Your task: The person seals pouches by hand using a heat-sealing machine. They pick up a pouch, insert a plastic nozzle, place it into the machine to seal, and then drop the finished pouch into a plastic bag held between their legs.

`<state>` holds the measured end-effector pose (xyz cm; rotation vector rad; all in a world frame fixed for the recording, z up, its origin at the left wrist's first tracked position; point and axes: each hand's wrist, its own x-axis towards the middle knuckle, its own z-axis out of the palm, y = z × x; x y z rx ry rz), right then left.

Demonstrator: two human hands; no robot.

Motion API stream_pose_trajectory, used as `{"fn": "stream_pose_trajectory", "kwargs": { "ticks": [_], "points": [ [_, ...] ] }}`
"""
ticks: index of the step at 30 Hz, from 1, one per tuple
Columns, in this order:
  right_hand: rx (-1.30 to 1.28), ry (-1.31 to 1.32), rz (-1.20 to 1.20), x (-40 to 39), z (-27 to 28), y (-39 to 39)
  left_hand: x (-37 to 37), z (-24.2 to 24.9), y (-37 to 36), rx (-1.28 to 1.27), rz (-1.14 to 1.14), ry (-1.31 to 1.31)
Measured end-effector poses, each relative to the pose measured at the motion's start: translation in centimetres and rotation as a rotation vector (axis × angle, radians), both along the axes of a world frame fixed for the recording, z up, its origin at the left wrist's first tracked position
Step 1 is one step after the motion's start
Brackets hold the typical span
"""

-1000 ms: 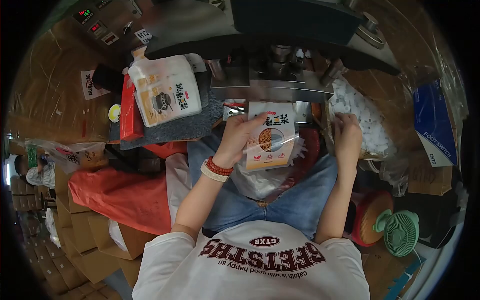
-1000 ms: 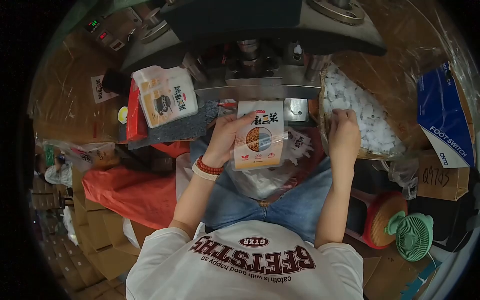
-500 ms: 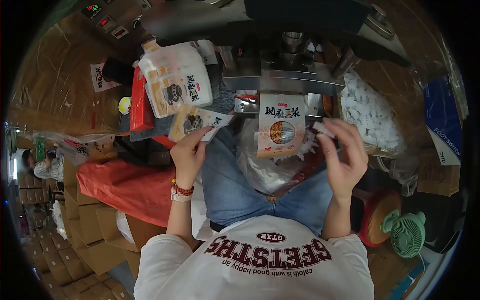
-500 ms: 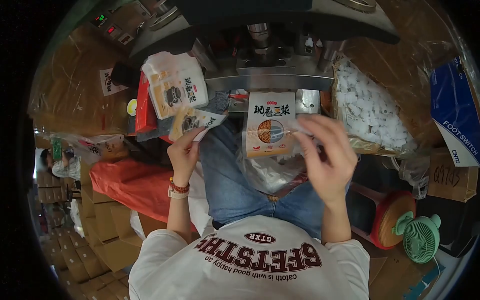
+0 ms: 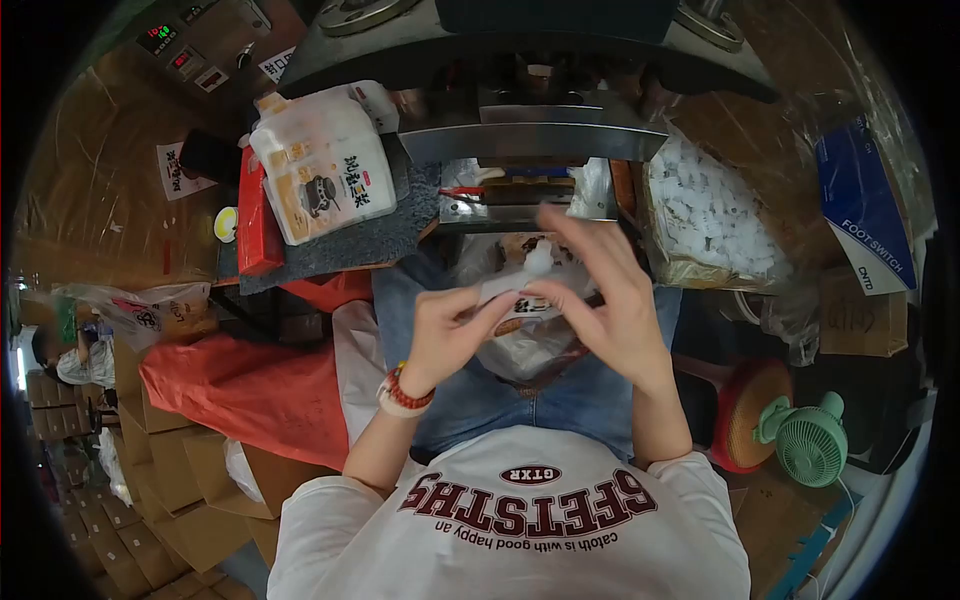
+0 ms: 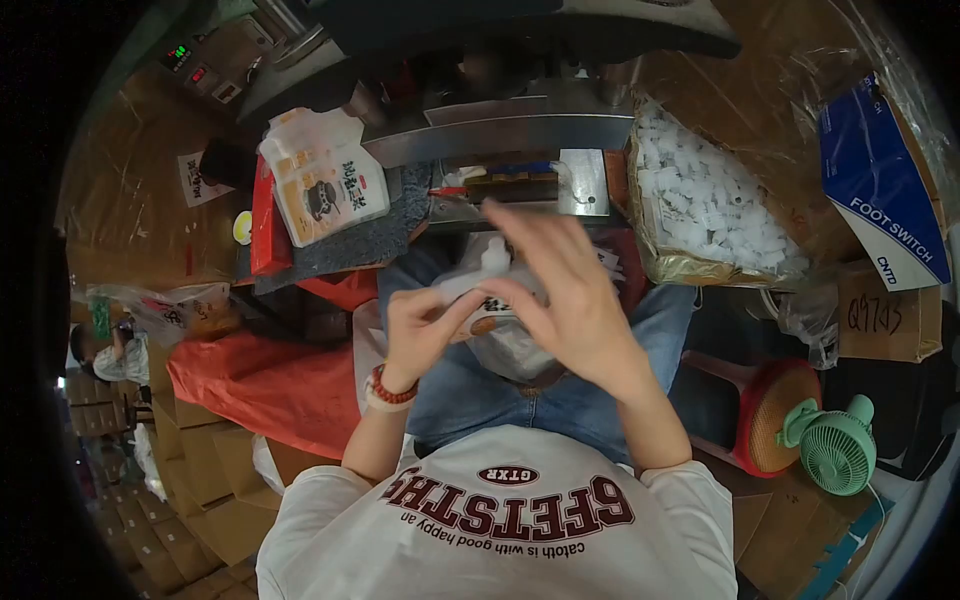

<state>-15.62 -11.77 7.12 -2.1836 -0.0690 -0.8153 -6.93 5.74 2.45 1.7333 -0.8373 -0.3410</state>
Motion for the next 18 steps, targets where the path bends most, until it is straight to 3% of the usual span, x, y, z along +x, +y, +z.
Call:
{"fn": "stream_pose_trajectory", "kwargs": {
  "ticks": [1, 2, 3, 4, 5, 7, 9, 12, 14, 16, 18],
  "points": [
    [0.049, -0.015, -0.088, -0.1, -0.2, -0.6, 0.4, -1.9, -1.3, 0.022, 0.048, 0.177],
    [0.097, -0.034, -0.173, -0.2, -0.3, -1.5, 1.2, -3.4, -2.1, 0.015, 0.051, 0.172],
    [0.133, -0.03, -0.301, -0.7, -0.3, -2.5, 1.9, -4.0, -2.9, -0.071, 0.082, 0.44],
    [0.059, 0.004, -0.409, -1.3, 0.2, -3.8, 2.3, -3.3, -3.9, -0.153, 0.111, 0.712],
    [-0.014, 0.041, -0.517, -1.9, 0.6, -5.1, 2.6, -2.2, -4.7, -0.27, 0.086, 0.785],
    [-0.11, 0.07, -0.614, -1.3, -0.7, -8.0, 4.2, -2.4, -5.8, -0.291, 0.076, 0.837],
    [-0.462, 0.3, -0.769, -0.3, -3.9, -10.3, 5.5, -3.1, -6.3, -0.313, 0.045, 0.907],
    [-0.335, 0.399, -0.655, 0.4, -6.0, -11.3, 5.6, -2.9, -6.6, -0.309, 0.082, 0.906],
    [-0.391, 0.394, -0.637, 0.2, -6.2, -11.4, 5.7, -2.6, -6.0, -0.301, 0.095, 0.856],
    [-0.457, 0.368, -0.632, 0.3, -6.2, -11.9, 7.8, -2.0, -4.5, -0.044, 0.216, 0.553],
    [-0.31, 0.329, -0.546, 0.0, -6.8, -12.4, 10.8, -2.6, -1.3, 0.131, 0.591, -0.505]
  ]
}}
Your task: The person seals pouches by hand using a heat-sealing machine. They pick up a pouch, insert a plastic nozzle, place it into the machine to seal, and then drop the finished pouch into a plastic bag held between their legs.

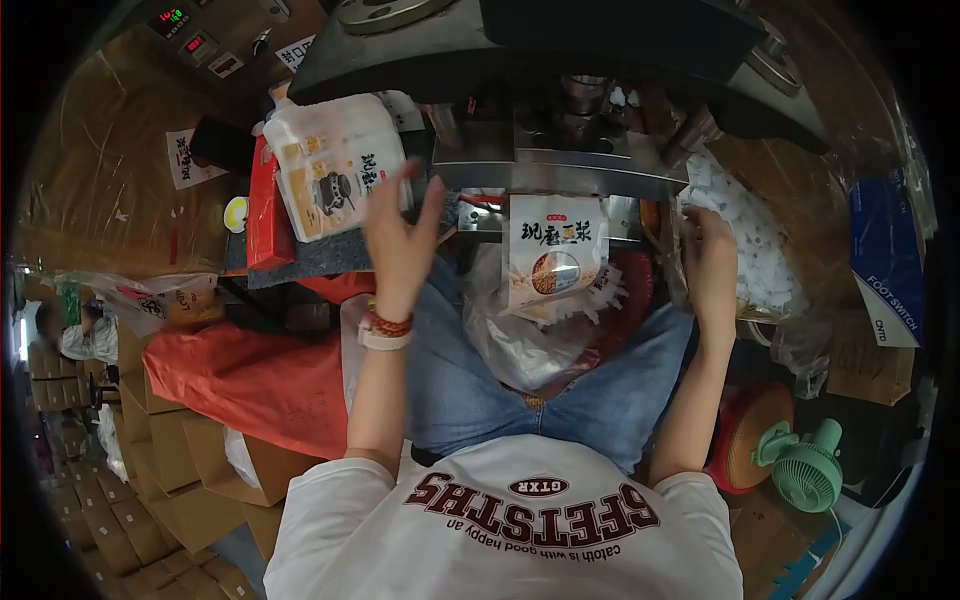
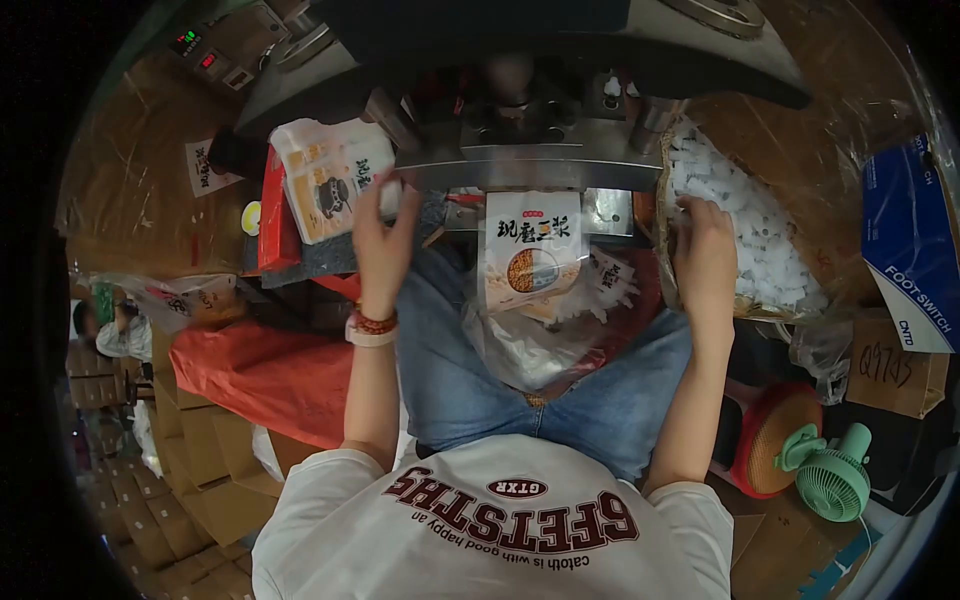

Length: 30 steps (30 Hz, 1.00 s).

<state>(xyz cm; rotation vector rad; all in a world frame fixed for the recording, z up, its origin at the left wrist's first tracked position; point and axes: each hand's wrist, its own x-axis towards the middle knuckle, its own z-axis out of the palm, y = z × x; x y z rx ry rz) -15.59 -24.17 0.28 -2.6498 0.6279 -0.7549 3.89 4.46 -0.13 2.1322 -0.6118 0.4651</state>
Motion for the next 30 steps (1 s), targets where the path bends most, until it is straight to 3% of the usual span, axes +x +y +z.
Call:
{"fn": "stream_pose_trajectory", "kwargs": {
  "ticks": [1, 3, 4, 6, 7, 8, 10, 11, 13, 16, 19, 22, 23, 24, 26, 27, 30],
  "points": [
    [0.003, -0.001, -0.001, -0.2, 0.1, 0.2, 0.8, -0.7, 2.0, 0.003, -0.001, -0.001],
    [0.008, -0.141, -0.132, -0.5, 0.7, 0.6, 0.9, -1.8, 5.5, 0.637, 0.033, -0.311],
    [0.007, -0.145, -0.127, -0.6, 1.8, 1.4, -0.1, -1.7, 6.2, 0.637, 0.04, -0.313],
    [0.192, -0.388, -0.05, -0.9, 4.0, 4.2, -2.1, -1.3, 7.7, 0.534, -0.194, -0.185],
    [0.201, -0.377, -0.055, -1.2, 4.7, 5.7, -2.8, -1.3, 8.6, 0.495, -0.191, -0.132],
    [0.233, -0.402, 0.121, -1.3, 5.5, 7.1, -3.4, -1.2, 8.8, 0.497, -0.194, -0.127],
    [0.26, -0.468, 0.39, -0.9, 6.3, 10.0, -4.7, -0.2, 8.4, 0.209, -0.174, 0.238],
    [0.259, -0.507, 0.48, -0.6, 6.6, 11.3, -5.3, 0.3, 7.9, 0.205, -0.179, 0.236],
    [0.318, -0.518, 0.574, 0.1, 6.0, 13.6, -6.6, 1.3, 6.4, -0.042, -0.346, 0.03],
    [0.268, -0.334, 0.721, 1.3, 5.5, 15.0, -8.8, 2.8, 5.0, 0.047, -0.405, -0.13],
    [0.226, -0.443, 0.893, 0.1, 6.5, 14.5, -9.6, 5.3, 4.6, 0.06, -0.485, -0.201],
    [0.401, -0.501, 0.864, -0.5, 7.0, 13.7, -10.2, 5.8, 4.0, -0.053, -0.703, -0.07],
    [0.493, -0.377, 0.755, -0.9, 6.9, 13.5, -10.4, 5.1, 3.3, -0.057, -0.709, -0.07],
    [0.488, -0.376, 0.752, -0.8, 6.6, 13.1, -10.4, 3.7, 2.5, -0.066, -0.661, 0.229],
    [0.48, -0.309, 0.43, -0.1, 5.6, 12.0, -10.4, 0.9, 0.0, -0.214, -0.561, 0.719],
    [0.509, -0.342, 0.342, -0.3, 5.4, 11.0, -9.7, -0.2, -1.0, -0.219, -0.561, 0.713],
    [0.407, -0.397, 0.055, -1.5, 6.8, 7.8, -7.7, -0.5, -3.7, -0.622, -0.531, 1.201]
  ]
}}
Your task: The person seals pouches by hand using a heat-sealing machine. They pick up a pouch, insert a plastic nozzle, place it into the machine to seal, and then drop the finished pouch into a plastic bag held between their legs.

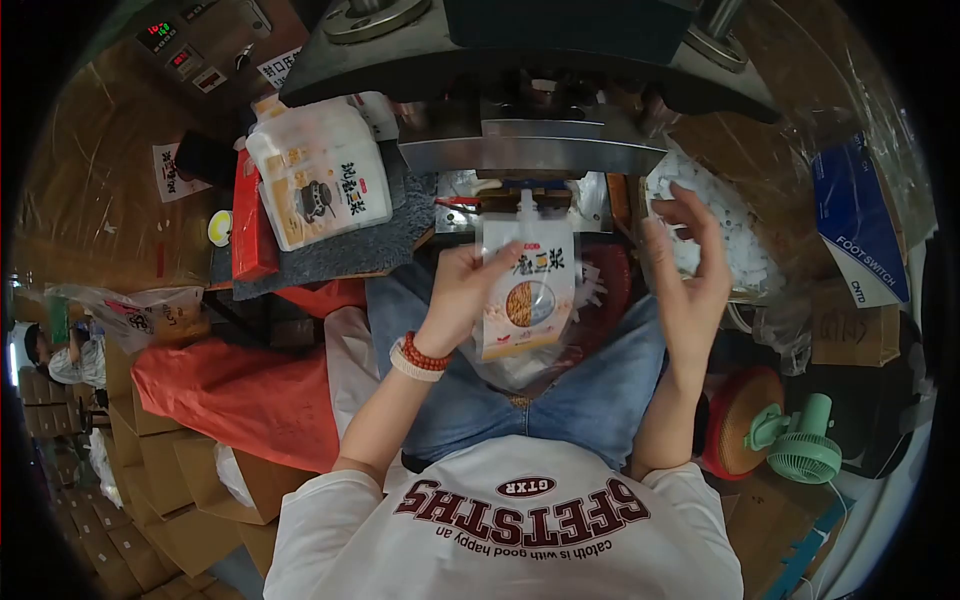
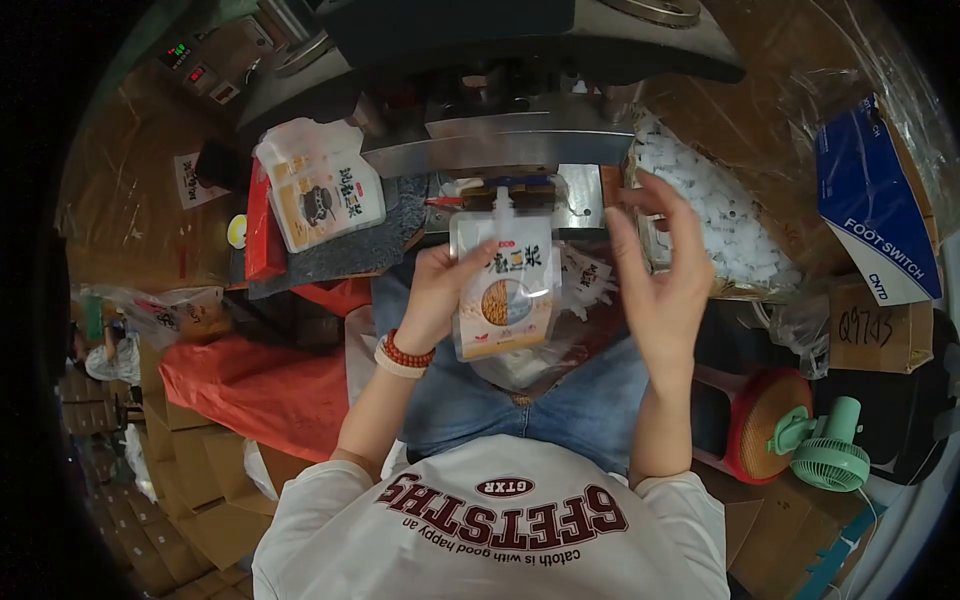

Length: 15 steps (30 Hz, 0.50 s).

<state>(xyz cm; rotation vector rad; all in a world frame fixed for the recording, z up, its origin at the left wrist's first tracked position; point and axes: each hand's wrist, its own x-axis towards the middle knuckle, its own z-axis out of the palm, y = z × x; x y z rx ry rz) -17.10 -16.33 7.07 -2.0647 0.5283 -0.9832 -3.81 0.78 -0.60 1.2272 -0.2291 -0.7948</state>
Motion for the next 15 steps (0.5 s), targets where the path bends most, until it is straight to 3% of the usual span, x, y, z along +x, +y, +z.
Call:
{"fn": "stream_pose_trajectory", "kwargs": {
  "ticks": [1, 3, 5, 9, 11, 12, 14, 15],
  "points": [
    [0.002, 0.004, 0.001, 0.0, -0.3, -1.2, 1.0, 0.0, -0.6, 0.002, 0.001, 0.004],
    [-0.355, 0.221, -0.24, 0.8, -1.5, -3.7, 2.6, 0.1, -1.4, -0.024, -0.015, 0.051],
    [-0.401, 0.328, -0.208, 1.9, -5.5, -6.2, 2.8, 0.0, -1.6, -0.046, -0.02, 0.073],
    [-0.358, 0.434, -0.117, 2.1, -6.4, -6.8, 3.4, 0.0, -1.4, -0.006, -0.004, 0.056],
    [-0.409, 0.422, -0.11, 2.1, -6.3, -6.6, 4.8, 1.1, -0.1, 0.276, -0.128, -0.24],
    [-0.439, 0.421, -0.088, 2.1, -5.9, -6.6, 6.3, -0.7, 1.4, 0.33, 0.04, -0.531],
    [-0.459, 0.426, -0.075, 1.9, -5.8, -6.5, 8.4, 0.9, 4.6, 0.76, 0.507, -1.431],
    [-0.471, 0.471, -0.114, 2.0, -5.8, -6.6, 8.9, 0.4, 6.4, 0.759, 0.502, -1.434]
  ]
}}
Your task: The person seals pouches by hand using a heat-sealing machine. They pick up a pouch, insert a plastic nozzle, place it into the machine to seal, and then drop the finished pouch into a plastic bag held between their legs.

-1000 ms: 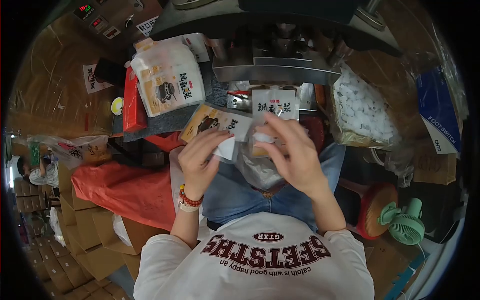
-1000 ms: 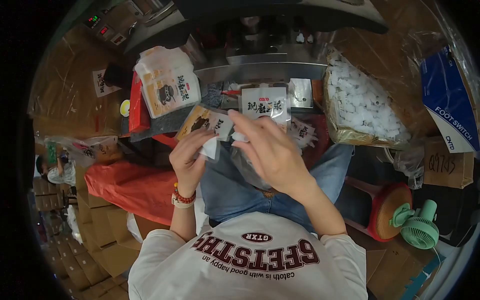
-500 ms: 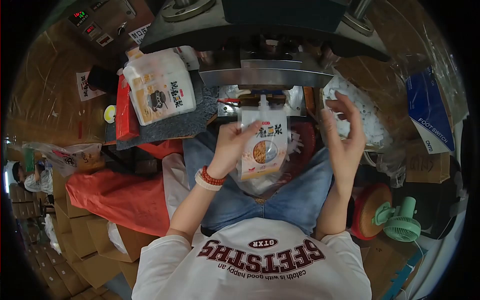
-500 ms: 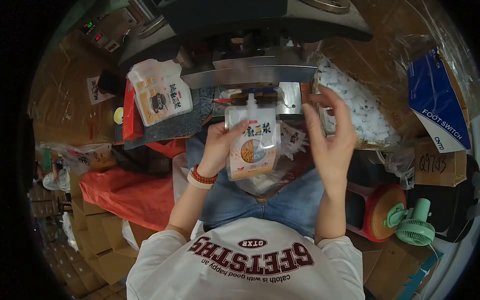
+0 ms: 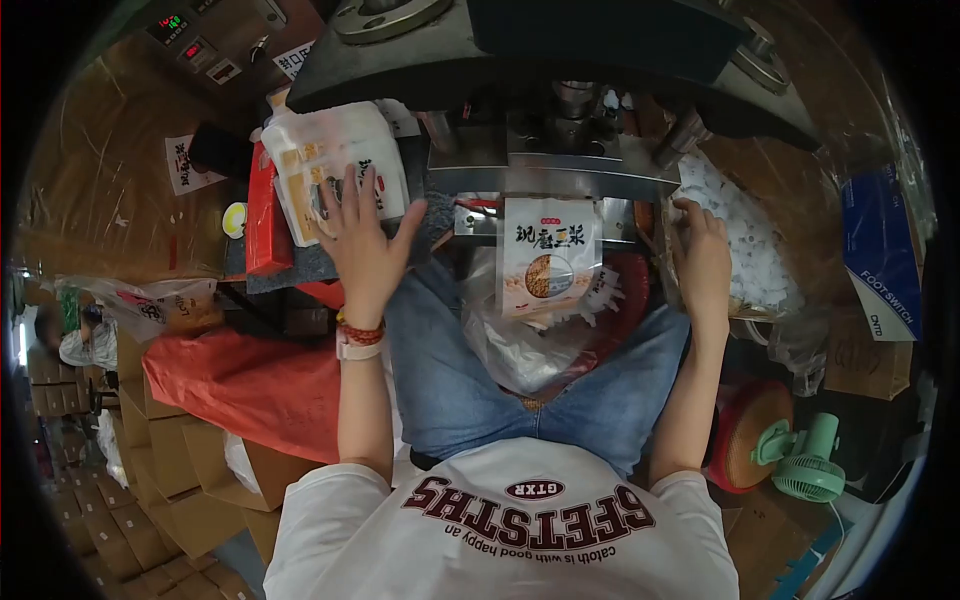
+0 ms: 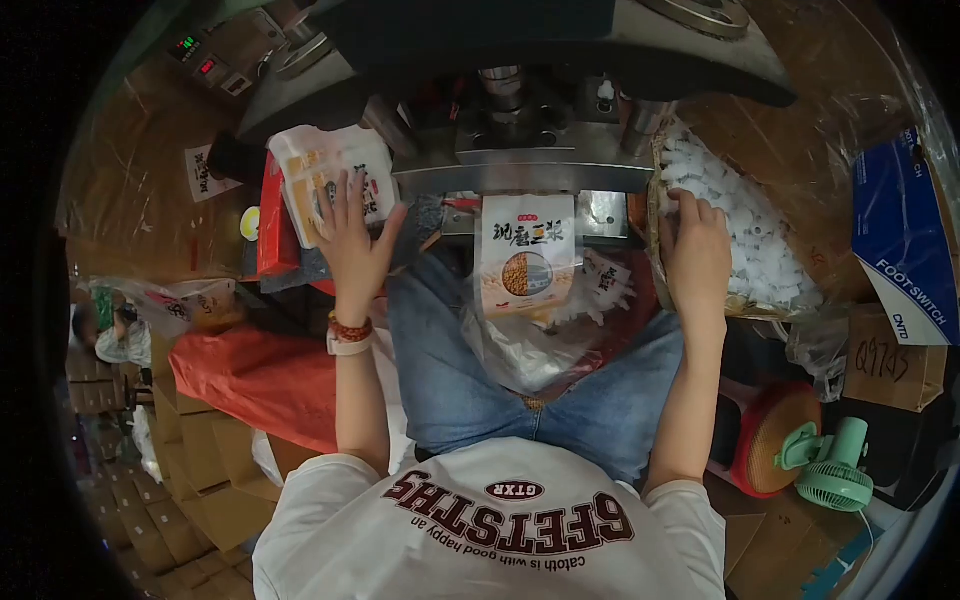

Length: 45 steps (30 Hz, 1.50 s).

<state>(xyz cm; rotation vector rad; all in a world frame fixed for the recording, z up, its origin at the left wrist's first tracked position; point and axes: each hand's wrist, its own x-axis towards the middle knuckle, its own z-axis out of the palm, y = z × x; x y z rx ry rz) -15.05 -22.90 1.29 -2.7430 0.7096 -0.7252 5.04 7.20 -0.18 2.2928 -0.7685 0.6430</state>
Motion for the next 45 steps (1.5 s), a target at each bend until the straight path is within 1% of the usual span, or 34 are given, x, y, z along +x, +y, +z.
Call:
{"fn": "stream_pose_trajectory", "kwargs": {
  "ticks": [2, 4, 5, 6, 7, 8, 9, 10, 11, 12, 14, 16, 17, 18, 19, 21, 23, 24, 26, 27, 28, 32, 34, 35, 37, 38, 40, 41, 43, 44, 45],
  "points": [
    [-0.019, 0.034, -0.04, 0.3, -0.2, -0.3, -0.8, -1.8, 3.7, 0.524, 0.081, -0.103],
    [0.007, -0.054, -0.082, 0.5, -0.4, -0.7, -2.7, -1.1, 5.4, 0.429, -0.172, 0.04],
    [0.012, -0.05, -0.084, 0.0, -0.1, -0.3, -3.5, -1.1, 6.1, 0.382, -0.193, 0.049],
    [0.067, -0.236, -0.072, -0.5, 1.5, 0.7, -4.2, -1.2, 6.5, 0.381, -0.186, 0.055],
    [0.122, -0.425, -0.057, -0.8, 3.3, 1.9, -4.8, -1.2, 6.6, 0.249, -0.172, 0.181],
    [0.113, -0.498, -0.029, -1.3, 5.0, 3.7, -5.3, -1.0, 6.7, 0.12, -0.16, 0.305],
    [0.221, -0.528, 0.084, -1.9, 6.5, 6.1, -6.0, -0.8, 6.5, 0.12, -0.16, 0.305],
    [0.326, -0.557, 0.19, -2.3, 7.4, 8.3, -6.6, -0.4, 5.8, -0.04, -0.223, 0.332],
    [0.301, -0.541, 0.351, -2.2, 7.4, 10.0, -7.2, 0.1, 5.0, -0.199, -0.292, 0.361],
    [0.272, -0.519, 0.51, -2.0, 7.2, 11.4, -7.8, 0.7, 4.2, -0.199, -0.31, 0.364],
    [0.179, -0.432, 0.688, -0.8, 5.4, 12.8, -9.2, 2.2, 2.9, -0.145, -0.415, 0.133],
    [0.201, -0.416, 0.702, -0.9, 5.2, 13.5, -10.0, 3.7, 2.3, -0.115, -0.437, 0.072],
    [0.23, -0.4, 0.727, -1.0, 5.3, 13.6, -10.2, 4.2, 2.2, -0.106, -0.515, 0.072],
    [0.291, -0.437, 0.75, -1.4, 6.5, 13.4, -10.4, 4.7, 2.2, -0.094, -0.592, 0.077],
    [0.291, -0.435, 0.751, -1.8, 7.3, 13.3, -11.0, 5.2, 2.2, -0.103, -0.609, 0.181],
    [0.392, -0.459, 0.735, -2.4, 8.1, 13.0, -11.2, 5.4, 1.2, -0.135, -0.627, 0.214],
    [0.307, -0.481, 0.558, -3.2, 8.4, 12.2, -10.9, 5.2, 0.4, -0.174, -0.646, 0.244],
    [0.29, -0.479, 0.535, -3.6, 8.5, 11.7, -10.6, 4.7, 0.1, -0.187, -0.617, 0.201],
    [0.255, -0.427, 0.552, -3.4, 8.0, 11.5, -10.4, 4.5, -0.5, -0.199, -0.596, 0.163],
    [0.224, -0.373, 0.571, -3.3, 7.8, 11.6, -10.6, 4.8, -0.8, -0.154, -0.583, 0.125],
    [0.225, -0.372, 0.563, -3.4, 7.7, 11.7, -10.7, 5.1, -1.0, -0.109, -0.57, 0.086],
    [0.331, -0.41, 0.647, -2.8, 7.5, 11.6, -10.9, 5.6, -1.3, -0.112, -0.636, 0.179],
    [0.491, -0.414, 0.599, -2.5, 7.1, 11.1, -11.0, 4.6, -1.8, -0.146, -0.692, 0.28],
    [0.493, -0.412, 0.599, -2.1, 6.7, 10.7, -10.9, 3.6, -2.1, -0.145, -0.691, 0.282],
    [0.728, -0.21, 0.447, -1.1, 5.8, 9.5, -10.6, 0.6, -2.9, -0.081, -0.581, 0.863],
    [0.738, -0.229, 0.376, -1.0, 5.6, 9.0, -10.5, -0.5, -3.6, -0.082, -0.58, 0.859],
    [0.635, -0.366, 0.222, -1.4, 6.2, 7.4, -10.2, -1.9, -5.2, -0.515, -0.517, 1.245],
    [0.594, -0.42, 0.16, -1.7, 6.3, 6.4, -9.8, -2.0, -5.5, -0.517, -0.512, 1.25],
    [0.363, -0.291, -0.021, -2.0, 6.3, 4.2, -8.7, -1.1, -6.6, -0.778, -0.512, 1.424],
    [0.233, -0.224, -0.067, -1.5, 6.0, 3.4, -8.4, 0.0, -7.2, -0.84, -0.496, 1.467],
    [0.235, -0.224, -0.064, -0.9, 4.1, 1.8, -7.7, -0.2, -7.4, -0.841, -0.492, 1.465]
  ]
}}
